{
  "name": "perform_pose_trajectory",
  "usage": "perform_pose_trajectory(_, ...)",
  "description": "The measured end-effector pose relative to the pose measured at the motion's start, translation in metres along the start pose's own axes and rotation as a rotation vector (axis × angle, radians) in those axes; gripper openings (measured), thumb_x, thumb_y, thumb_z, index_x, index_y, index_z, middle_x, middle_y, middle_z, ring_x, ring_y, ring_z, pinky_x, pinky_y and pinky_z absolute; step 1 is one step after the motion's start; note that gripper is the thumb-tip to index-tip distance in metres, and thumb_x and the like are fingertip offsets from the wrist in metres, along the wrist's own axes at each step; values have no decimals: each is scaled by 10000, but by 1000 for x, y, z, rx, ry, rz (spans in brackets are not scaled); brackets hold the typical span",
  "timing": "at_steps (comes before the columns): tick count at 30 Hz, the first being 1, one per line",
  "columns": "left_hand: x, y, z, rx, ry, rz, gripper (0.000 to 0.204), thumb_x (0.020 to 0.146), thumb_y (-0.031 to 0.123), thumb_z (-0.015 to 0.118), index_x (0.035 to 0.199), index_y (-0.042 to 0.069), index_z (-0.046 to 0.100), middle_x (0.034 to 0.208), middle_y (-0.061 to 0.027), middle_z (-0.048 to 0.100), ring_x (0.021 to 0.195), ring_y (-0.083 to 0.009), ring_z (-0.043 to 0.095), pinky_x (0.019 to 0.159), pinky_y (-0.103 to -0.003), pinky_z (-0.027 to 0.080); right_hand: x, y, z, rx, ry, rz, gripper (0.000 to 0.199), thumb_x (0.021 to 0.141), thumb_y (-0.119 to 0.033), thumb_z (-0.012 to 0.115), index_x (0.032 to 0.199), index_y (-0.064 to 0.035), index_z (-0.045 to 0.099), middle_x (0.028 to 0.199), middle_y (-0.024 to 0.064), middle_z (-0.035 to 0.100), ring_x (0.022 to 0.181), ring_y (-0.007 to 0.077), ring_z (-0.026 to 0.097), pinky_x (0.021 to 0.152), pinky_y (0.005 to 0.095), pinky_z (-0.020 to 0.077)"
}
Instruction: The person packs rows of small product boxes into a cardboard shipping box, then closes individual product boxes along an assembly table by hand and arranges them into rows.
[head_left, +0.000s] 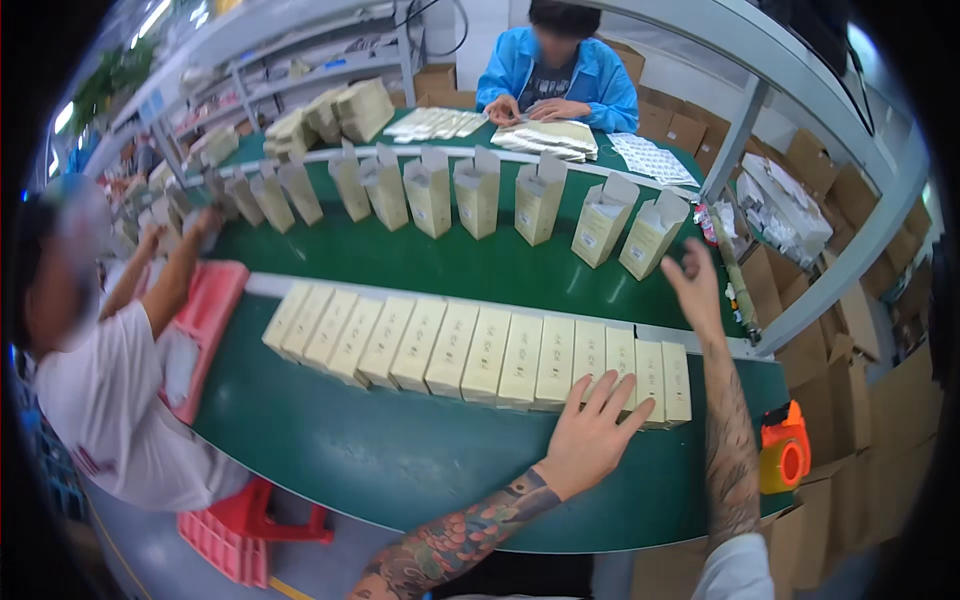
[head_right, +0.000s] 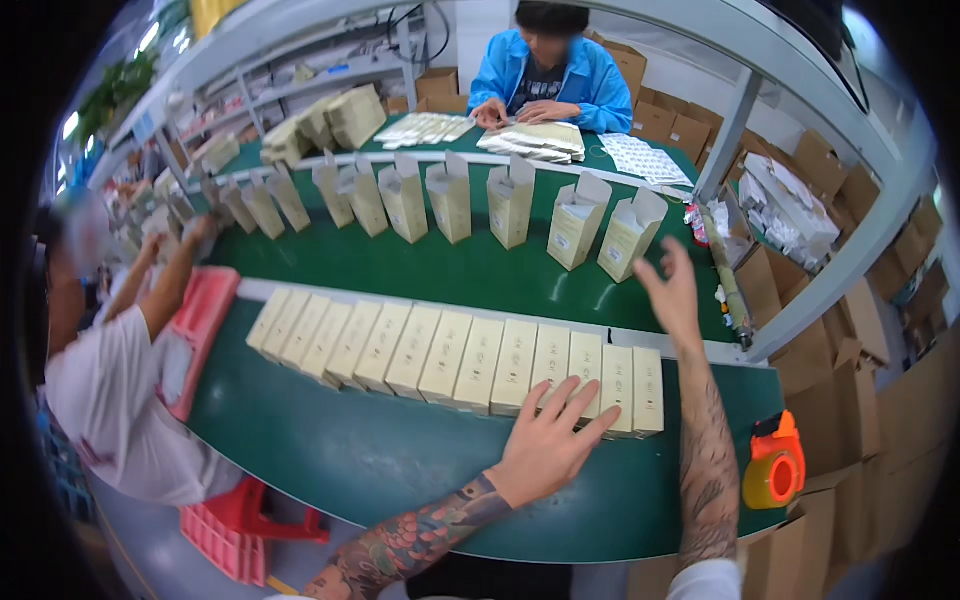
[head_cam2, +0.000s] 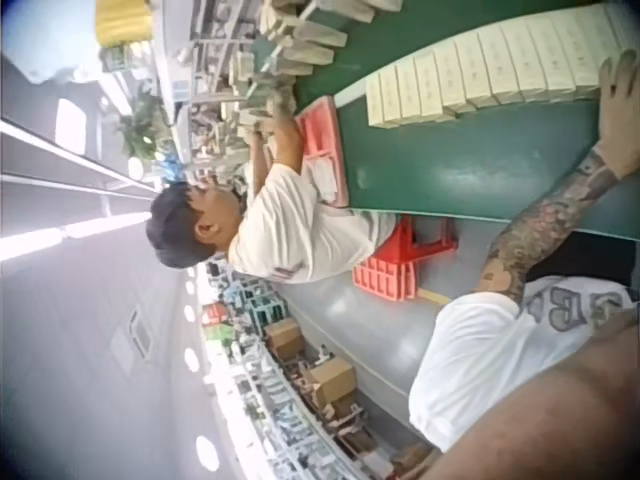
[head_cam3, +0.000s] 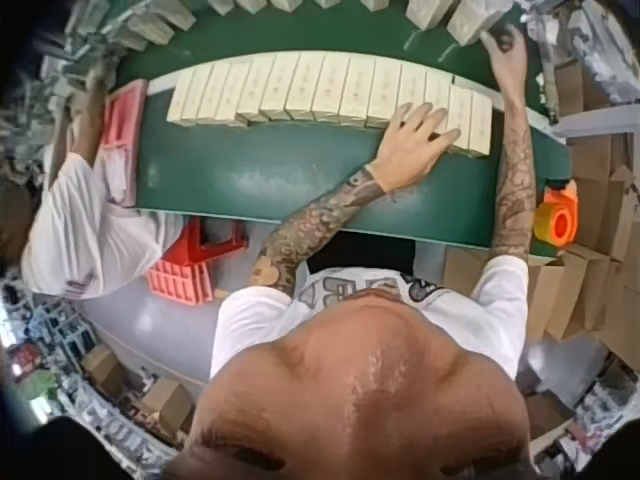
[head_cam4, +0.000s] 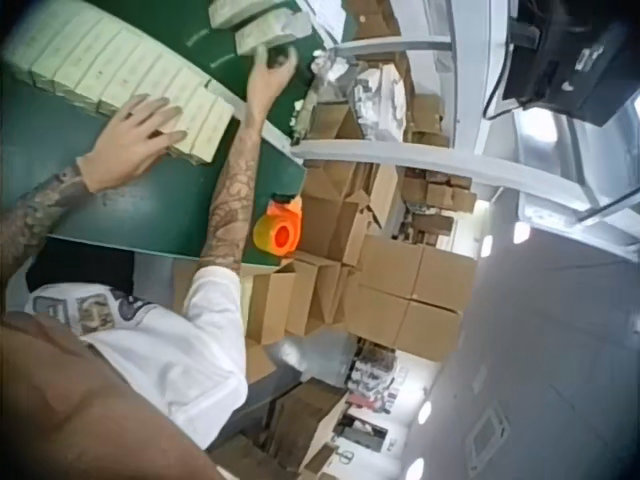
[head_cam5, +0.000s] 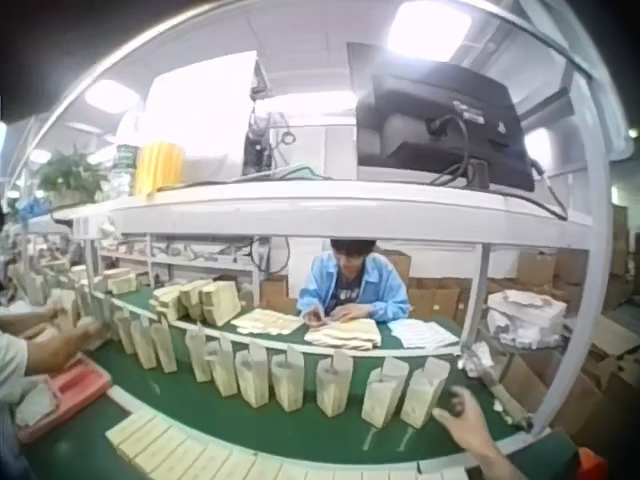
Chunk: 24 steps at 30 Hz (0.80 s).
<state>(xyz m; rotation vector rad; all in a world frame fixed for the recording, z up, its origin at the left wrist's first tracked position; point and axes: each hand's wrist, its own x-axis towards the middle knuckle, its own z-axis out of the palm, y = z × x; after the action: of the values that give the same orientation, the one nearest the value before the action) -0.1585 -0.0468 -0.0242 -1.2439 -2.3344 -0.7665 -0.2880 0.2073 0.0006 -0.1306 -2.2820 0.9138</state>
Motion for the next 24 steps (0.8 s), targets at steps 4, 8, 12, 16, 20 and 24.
perform_pose_trajectory(4,-14,-5,-10,-41,50,-17,447,790,206,611,1219,150,497,1250,-132,463,1179,-307,421,992,-454,288,35,12,43,337,21,113,685,795,-222,678,1307,20,294,1068,157,572,922,214,567,824,316,443)
perform_pose_trajectory(8,-10,-7,-12,-207,185,-110,458,794,194,622,1215,83,481,1234,-165,463,1171,-327,423,995,-442,295,22,-13,42,158,46,174,711,793,-148,674,1325,26,235,1117,152,555,1037,241,548,871,315,427)
perform_pose_trajectory(12,-5,-15,-28,-425,415,-240,502,803,183,635,1225,3,431,1227,-213,446,1168,-364,416,1001,-422,304,-19,-77,4,466,109,138,656,825,-163,626,1328,7,241,1154,142,524,1052,235,521,889,324,411)
perform_pose_trajectory(16,3,-16,-39,-841,601,-320,482,860,202,582,1230,-38,387,1239,-238,420,1149,-403,420,995,-386,322,-83,-147,-14,786,47,42,508,886,-119,516,1316,-31,261,1113,101,532,966,166,520,877,274,386)
perform_pose_trajectory(20,2,-8,-29,-968,548,-334,429,902,204,520,1230,-26,368,1172,-240,471,1085,-373,488,942,-374,367,-148,-153,3,671,-198,124,218,905,-108,481,1107,-27,468,988,46,542,929,113,511,861,235,385)
perform_pose_trajectory(24,-1,-13,-26,-903,232,-355,420,929,206,468,1254,-2,300,1063,-235,529,997,-329,549,861,-366,412,-164,-133,10,826,-113,283,129,902,-103,500,992,-14,523,948,51,565,904,105,524,853,229,397)
